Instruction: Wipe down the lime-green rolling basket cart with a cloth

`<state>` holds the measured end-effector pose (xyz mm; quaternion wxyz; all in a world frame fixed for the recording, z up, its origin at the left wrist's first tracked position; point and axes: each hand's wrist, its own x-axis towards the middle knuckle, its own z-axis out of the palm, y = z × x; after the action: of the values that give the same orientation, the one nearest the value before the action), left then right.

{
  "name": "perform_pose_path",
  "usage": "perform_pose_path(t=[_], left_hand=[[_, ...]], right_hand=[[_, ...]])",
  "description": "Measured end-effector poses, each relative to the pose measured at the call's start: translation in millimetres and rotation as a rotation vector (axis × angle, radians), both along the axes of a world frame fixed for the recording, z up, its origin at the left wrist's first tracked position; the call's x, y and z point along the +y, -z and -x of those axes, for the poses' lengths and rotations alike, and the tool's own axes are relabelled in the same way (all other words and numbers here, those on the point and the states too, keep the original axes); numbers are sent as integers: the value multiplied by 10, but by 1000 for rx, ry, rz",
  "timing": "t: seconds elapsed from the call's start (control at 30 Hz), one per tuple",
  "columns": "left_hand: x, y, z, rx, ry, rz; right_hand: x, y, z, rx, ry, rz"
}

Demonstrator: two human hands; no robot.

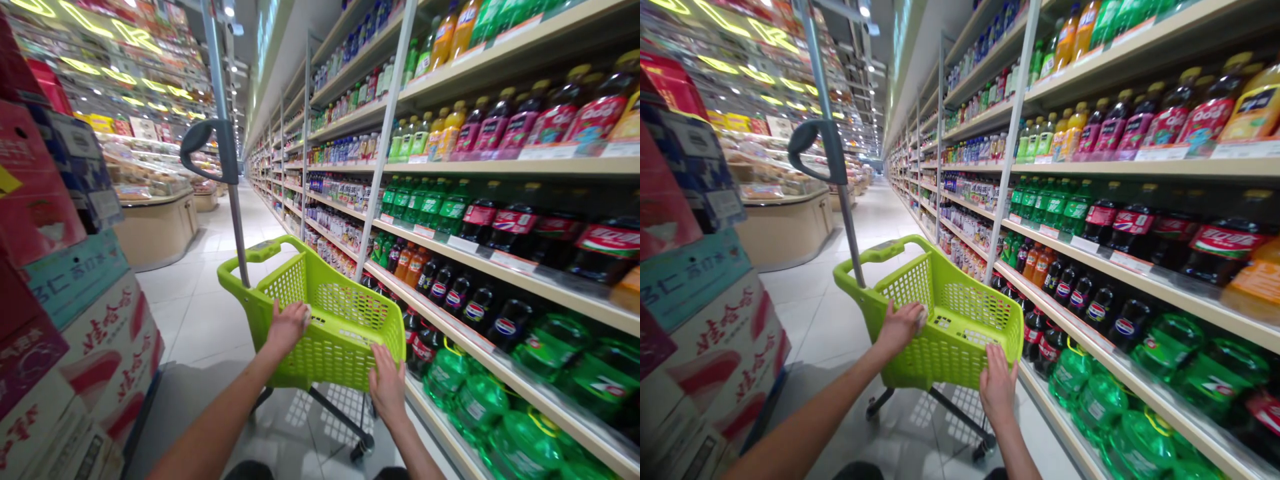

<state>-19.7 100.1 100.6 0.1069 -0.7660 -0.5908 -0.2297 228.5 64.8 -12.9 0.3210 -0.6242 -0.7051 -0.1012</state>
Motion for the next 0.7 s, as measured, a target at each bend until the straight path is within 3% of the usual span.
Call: perform_pose_path(t=[0.1, 0.17, 0.3, 0.4, 0.5, 0.57, 0.7], left_hand=[[33, -19, 124, -75, -137, -31], [22, 59, -49, -96, -132, 3], [-46, 261, -675, -74, 155, 138], [-76, 305, -901, -77, 289, 202], [-60, 243, -706, -10, 228, 258], [-44, 172, -426, 67, 121, 270], [-51, 64, 41, 204, 5, 203]], right_hand=[[-1, 34, 4, 12, 3, -34], [15, 77, -28, 6, -9, -28], [50, 32, -48, 4, -38, 3], [57, -207, 149, 18, -142, 17], [91, -500, 500, 27, -286, 73], [139, -632, 714, 34, -286, 113], [236, -666, 817, 25, -224, 143]])
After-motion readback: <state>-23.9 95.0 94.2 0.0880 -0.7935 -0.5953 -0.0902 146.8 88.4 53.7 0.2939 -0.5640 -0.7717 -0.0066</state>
